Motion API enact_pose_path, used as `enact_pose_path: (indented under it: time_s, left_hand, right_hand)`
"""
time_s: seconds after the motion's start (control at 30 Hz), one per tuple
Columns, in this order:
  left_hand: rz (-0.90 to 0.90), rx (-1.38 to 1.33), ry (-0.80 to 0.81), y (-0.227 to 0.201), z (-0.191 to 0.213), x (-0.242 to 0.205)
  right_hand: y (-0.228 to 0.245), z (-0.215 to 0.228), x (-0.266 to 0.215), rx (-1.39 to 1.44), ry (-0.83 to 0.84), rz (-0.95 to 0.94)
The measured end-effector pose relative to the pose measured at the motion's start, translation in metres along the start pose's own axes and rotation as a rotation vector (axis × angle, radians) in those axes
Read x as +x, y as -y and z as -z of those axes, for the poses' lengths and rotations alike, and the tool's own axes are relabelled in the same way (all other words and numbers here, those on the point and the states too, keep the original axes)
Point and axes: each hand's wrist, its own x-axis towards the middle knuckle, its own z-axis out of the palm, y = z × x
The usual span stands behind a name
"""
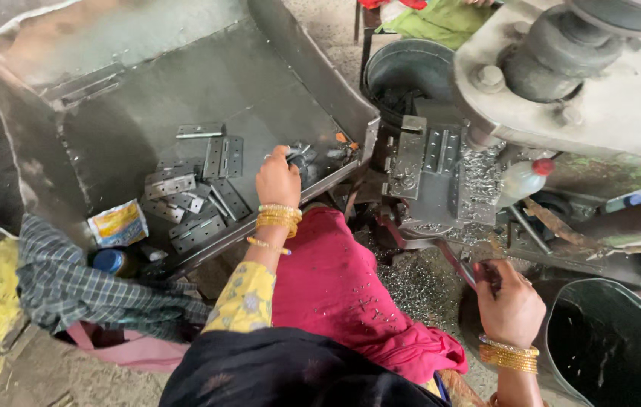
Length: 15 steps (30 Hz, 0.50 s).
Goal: The person sits on a low stool and operates a manual metal press. They pick up metal plates from a bin, place them under the press, and pull a lever to stamp the plates. The finished plates are placed back into the bin.
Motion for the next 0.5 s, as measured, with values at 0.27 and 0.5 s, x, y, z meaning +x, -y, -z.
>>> enact_pose_path:
  time_s: [0.27,0.5]
  left_hand:
    - [-0.849,0.074,0.298,-0.137,-0.060,-0.113]
    - [-0.573,0.086,0.434,-0.175,-0.114,-0.131]
  right_hand:
    - [0.006,0.004,0.003,0.017,-0.005,-0.004]
    - [0.002,0.008,0.008,0.039,0.099,-0.164]
